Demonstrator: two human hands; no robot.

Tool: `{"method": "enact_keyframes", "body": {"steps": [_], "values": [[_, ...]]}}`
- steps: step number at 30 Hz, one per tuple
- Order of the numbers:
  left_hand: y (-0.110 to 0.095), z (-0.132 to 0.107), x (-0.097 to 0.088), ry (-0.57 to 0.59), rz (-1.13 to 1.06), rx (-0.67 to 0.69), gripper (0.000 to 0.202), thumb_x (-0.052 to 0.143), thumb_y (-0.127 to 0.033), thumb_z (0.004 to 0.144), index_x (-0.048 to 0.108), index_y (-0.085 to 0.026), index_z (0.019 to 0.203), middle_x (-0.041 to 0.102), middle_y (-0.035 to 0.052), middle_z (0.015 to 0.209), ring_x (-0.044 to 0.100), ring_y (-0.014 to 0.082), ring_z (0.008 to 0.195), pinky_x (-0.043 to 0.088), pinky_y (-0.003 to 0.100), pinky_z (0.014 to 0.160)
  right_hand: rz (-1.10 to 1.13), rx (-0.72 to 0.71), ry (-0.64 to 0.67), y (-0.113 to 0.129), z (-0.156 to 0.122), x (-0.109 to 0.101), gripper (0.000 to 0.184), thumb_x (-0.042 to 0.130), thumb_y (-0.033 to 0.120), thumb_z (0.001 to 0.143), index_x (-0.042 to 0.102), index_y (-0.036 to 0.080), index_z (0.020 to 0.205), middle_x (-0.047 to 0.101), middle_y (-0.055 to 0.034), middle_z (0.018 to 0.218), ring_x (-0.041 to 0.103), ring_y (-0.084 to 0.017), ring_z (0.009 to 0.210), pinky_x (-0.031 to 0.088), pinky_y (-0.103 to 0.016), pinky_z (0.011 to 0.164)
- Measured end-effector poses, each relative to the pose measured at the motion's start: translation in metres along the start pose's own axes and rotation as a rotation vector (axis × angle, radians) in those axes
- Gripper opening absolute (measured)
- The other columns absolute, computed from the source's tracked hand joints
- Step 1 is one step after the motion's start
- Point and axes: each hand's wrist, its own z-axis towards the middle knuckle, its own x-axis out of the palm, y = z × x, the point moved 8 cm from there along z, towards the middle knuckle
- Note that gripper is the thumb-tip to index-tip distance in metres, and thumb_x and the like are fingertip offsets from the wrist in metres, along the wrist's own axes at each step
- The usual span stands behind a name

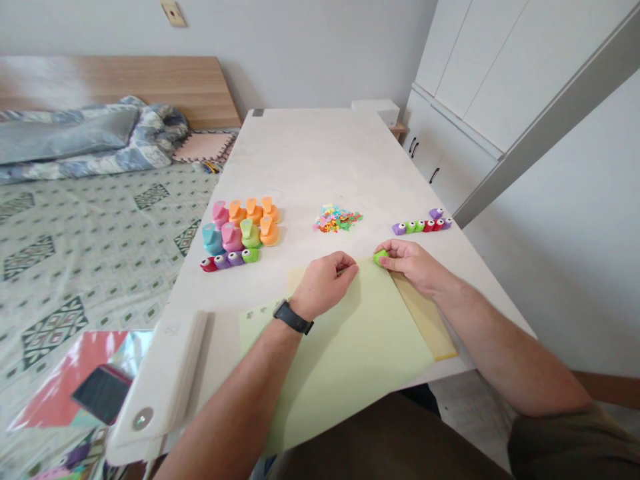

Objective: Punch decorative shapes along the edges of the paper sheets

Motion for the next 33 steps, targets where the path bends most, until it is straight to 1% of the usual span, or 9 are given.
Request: {"method": "enact_keyframes", "body": {"steps": [4,9,15,18,21,26,33], "values": [[-0.001,0.000,0.001,0.001,0.012,0.005,0.025,0.053,-0.039,0.093,0.070,-0.021,0.098,0.075,0.0045,0.093,0.067,0.0178,0.080,0.050,0.027,0.068,-0.015,-0.021,-0.005,0.004,0.000,0.001,0.038,0.088,0.036,0.068,0.067,0.019,0.095,0.068,0.0003,0.082,0.060,-0.014,0.071,0.045,-0.030,0.070],[-0.006,0.002,0.005,0.007,0.040,0.035,0.026,0.054,-0.039,0.094,0.071,-0.021,0.101,0.076,0.0055,0.095,0.067,0.0183,0.082,0.051,0.028,0.072,-0.005,0.001,-0.014,0.004,-0.001,0.003,0.039,0.088,0.037,0.067,0.068,0.019,0.094,0.069,-0.0004,0.082,0.061,-0.015,0.072,0.046,-0.031,0.070],[-0.007,0.003,0.005,0.010,0.057,0.030,0.025,0.052,-0.037,0.095,0.070,-0.020,0.099,0.076,0.0047,0.092,0.067,0.0182,0.080,0.050,0.028,0.071,0.034,-0.005,-0.009,0.003,-0.001,0.002,0.038,0.088,0.036,0.068,0.068,0.019,0.095,0.069,-0.0005,0.084,0.062,-0.015,0.074,0.047,-0.030,0.072],[-0.005,0.002,0.005,0.018,0.043,0.022,0.025,0.052,-0.037,0.095,0.070,-0.020,0.099,0.076,0.0046,0.092,0.068,0.0185,0.081,0.050,0.028,0.070,0.053,-0.009,-0.004,0.003,-0.001,0.001,0.036,0.087,0.035,0.070,0.068,0.018,0.094,0.069,-0.0006,0.082,0.062,-0.015,0.072,0.047,-0.030,0.070],[-0.003,0.001,0.005,0.020,0.023,0.025,0.025,0.051,-0.037,0.095,0.070,-0.021,0.099,0.075,0.0043,0.092,0.067,0.0184,0.080,0.050,0.028,0.071,0.084,-0.025,-0.019,0.003,0.001,-0.004,0.032,0.086,0.035,0.072,0.069,0.018,0.094,0.069,-0.0007,0.078,0.062,-0.015,0.069,0.047,-0.031,0.069],[-0.003,0.000,0.004,0.021,0.004,0.035,0.025,0.051,-0.037,0.095,0.069,-0.021,0.098,0.075,0.0038,0.091,0.067,0.0180,0.079,0.050,0.028,0.070,0.104,-0.056,-0.057,0.004,0.004,-0.011,0.029,0.084,0.036,0.074,0.069,0.019,0.094,0.072,-0.0035,0.083,0.064,-0.018,0.072,0.049,-0.034,0.072],[-0.001,-0.001,0.002,0.016,-0.013,0.024,0.025,0.051,-0.038,0.095,0.069,-0.021,0.098,0.075,0.0041,0.090,0.067,0.0179,0.079,0.050,0.028,0.069,0.107,-0.063,-0.073,0.008,0.003,-0.011,0.030,0.085,0.038,0.073,0.070,0.019,0.092,0.072,-0.0042,0.084,0.064,-0.018,0.074,0.051,-0.034,0.072]]}}
